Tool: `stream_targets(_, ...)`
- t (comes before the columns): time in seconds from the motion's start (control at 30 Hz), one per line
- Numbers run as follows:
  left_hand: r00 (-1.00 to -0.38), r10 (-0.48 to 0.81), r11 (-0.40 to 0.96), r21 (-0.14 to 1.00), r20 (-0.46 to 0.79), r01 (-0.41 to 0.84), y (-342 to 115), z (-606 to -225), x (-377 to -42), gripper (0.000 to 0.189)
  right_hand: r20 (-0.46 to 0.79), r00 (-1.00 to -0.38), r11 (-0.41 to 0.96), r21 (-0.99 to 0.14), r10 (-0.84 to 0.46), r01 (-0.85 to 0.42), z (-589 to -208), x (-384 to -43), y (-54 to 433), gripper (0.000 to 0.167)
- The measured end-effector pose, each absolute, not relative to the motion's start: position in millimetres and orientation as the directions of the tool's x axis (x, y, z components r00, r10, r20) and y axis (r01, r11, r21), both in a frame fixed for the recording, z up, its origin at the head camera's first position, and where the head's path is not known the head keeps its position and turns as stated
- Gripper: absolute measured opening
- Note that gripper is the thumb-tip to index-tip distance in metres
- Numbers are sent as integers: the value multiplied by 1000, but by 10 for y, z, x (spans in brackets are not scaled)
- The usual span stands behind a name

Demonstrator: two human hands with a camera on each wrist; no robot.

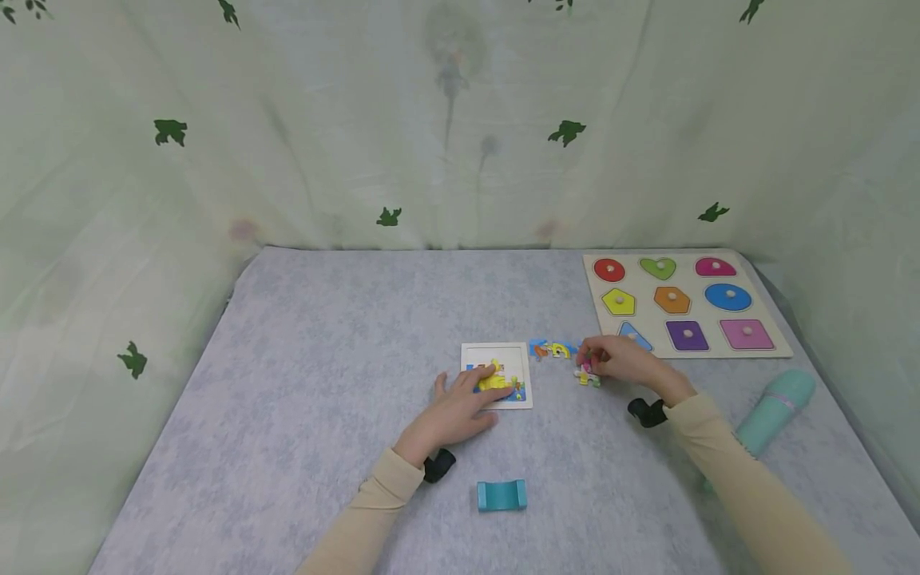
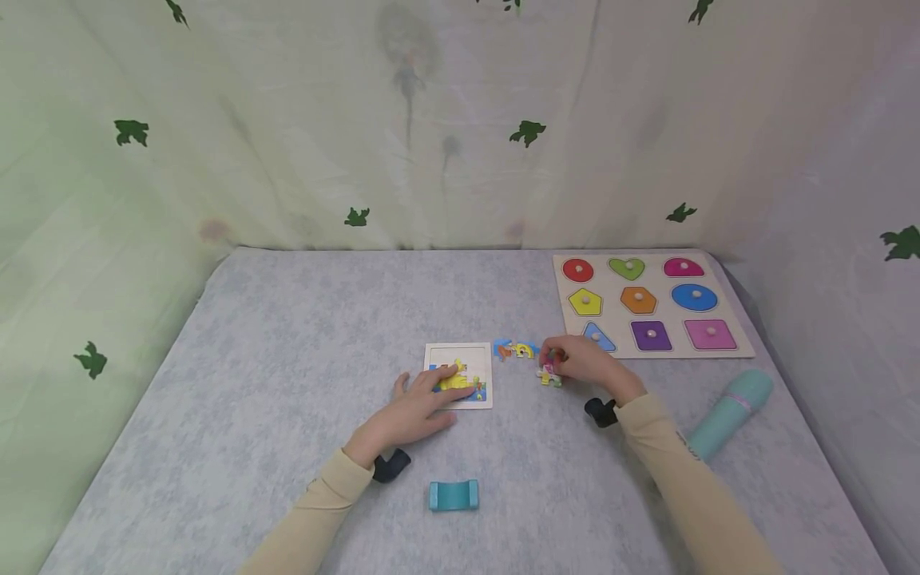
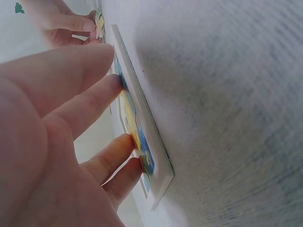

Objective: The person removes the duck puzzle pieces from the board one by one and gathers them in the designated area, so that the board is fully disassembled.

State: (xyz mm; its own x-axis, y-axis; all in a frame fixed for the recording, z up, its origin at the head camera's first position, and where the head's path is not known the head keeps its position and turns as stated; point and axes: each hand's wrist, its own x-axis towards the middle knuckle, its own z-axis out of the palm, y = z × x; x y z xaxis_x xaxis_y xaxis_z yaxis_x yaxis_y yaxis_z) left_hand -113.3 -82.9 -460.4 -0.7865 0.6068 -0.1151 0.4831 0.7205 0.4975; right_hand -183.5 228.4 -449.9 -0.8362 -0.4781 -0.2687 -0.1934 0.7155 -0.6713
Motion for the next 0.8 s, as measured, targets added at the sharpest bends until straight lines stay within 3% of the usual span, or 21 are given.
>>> stream_targets(0.53,-785,611,722,479,-104,499,-851,-4636,-1136,43,-181,-864,755,-590,-470,-288,-4438,-1809,2227,15)
stream_targets(0.8,-777,621,715,482,-104,507,-907,-4689,-1134,43,-121,-823,649,-682,-555,-337,-4443,-1798,1789,10)
